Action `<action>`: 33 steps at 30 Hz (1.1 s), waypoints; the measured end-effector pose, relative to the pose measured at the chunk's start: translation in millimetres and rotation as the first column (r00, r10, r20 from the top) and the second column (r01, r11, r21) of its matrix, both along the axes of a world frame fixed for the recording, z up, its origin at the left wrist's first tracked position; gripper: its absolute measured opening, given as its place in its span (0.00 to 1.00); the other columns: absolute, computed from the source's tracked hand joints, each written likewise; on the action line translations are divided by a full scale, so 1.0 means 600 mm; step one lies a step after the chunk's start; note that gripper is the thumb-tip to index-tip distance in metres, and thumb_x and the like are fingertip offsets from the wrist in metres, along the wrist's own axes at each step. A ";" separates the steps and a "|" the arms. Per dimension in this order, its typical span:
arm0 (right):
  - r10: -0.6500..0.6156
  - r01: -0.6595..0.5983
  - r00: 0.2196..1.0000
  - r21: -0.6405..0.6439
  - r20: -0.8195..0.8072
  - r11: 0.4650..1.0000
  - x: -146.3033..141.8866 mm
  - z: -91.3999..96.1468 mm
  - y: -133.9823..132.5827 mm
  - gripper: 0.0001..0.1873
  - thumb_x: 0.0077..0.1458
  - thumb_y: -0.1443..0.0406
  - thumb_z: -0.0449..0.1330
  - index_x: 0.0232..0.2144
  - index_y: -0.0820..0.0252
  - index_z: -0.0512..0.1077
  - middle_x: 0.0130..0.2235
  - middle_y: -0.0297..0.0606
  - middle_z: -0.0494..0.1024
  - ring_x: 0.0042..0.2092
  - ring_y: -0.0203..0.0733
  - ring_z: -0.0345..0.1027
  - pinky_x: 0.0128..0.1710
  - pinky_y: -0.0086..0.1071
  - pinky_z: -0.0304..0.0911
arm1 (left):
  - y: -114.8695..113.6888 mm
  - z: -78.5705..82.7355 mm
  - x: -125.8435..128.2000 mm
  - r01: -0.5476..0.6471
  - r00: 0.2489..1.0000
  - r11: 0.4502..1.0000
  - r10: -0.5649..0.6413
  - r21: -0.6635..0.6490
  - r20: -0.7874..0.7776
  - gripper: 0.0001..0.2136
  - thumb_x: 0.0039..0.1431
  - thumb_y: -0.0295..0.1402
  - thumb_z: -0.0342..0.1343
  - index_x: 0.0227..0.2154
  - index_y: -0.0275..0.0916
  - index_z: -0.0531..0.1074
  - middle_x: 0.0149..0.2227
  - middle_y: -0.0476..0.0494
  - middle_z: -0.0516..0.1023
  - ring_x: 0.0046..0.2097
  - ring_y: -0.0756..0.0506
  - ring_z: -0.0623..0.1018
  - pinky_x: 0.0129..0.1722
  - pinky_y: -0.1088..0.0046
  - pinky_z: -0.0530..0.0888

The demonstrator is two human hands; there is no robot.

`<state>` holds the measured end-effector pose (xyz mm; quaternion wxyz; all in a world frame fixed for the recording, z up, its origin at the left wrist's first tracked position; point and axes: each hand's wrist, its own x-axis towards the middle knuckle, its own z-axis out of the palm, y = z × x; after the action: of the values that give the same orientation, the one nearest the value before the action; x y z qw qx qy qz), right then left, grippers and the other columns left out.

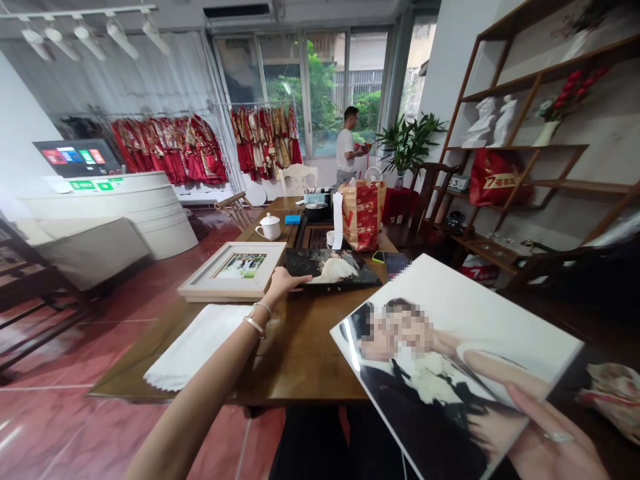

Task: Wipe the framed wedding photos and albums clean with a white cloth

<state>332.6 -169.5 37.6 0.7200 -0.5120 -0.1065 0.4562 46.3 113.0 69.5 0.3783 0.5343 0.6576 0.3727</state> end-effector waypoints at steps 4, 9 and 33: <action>0.058 -0.059 0.998 0.108 0.010 0.992 -0.011 0.034 0.013 0.23 0.49 0.55 0.62 0.48 0.55 0.76 0.54 0.46 0.76 0.54 0.64 0.69 0.50 0.56 0.69 | -0.033 -0.003 -0.002 0.005 0.967 1.000 -0.009 0.015 0.254 0.24 0.34 0.27 0.74 0.34 0.33 0.68 0.34 0.40 0.80 0.35 0.41 0.82 0.32 0.66 0.83; 0.071 -0.080 0.997 0.268 0.045 0.960 -0.038 0.093 0.073 0.19 0.55 0.58 0.58 0.48 0.53 0.75 0.55 0.41 0.75 0.56 0.55 0.68 0.53 0.50 0.67 | -0.106 -0.001 -0.017 -0.076 0.913 0.997 0.062 0.019 0.402 0.33 0.36 0.23 0.73 0.42 0.38 0.58 0.42 0.40 0.76 0.36 0.44 0.82 0.28 0.67 0.84; 0.430 -0.397 0.853 0.167 -0.295 0.903 -0.224 0.015 0.447 0.18 0.61 0.60 0.58 0.52 0.60 0.67 0.52 0.43 0.71 0.48 0.46 0.70 0.45 0.45 0.69 | -0.320 -0.100 -0.102 0.118 0.959 0.987 -0.084 -0.112 0.271 0.30 0.38 0.46 0.68 0.36 0.42 0.55 0.39 0.43 0.78 0.32 0.41 0.82 0.21 0.67 0.79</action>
<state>198.1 99.0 46.7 0.6372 -0.3581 -0.1166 0.6725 -15.1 -79.0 9.2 0.5146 0.4876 0.5952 0.3785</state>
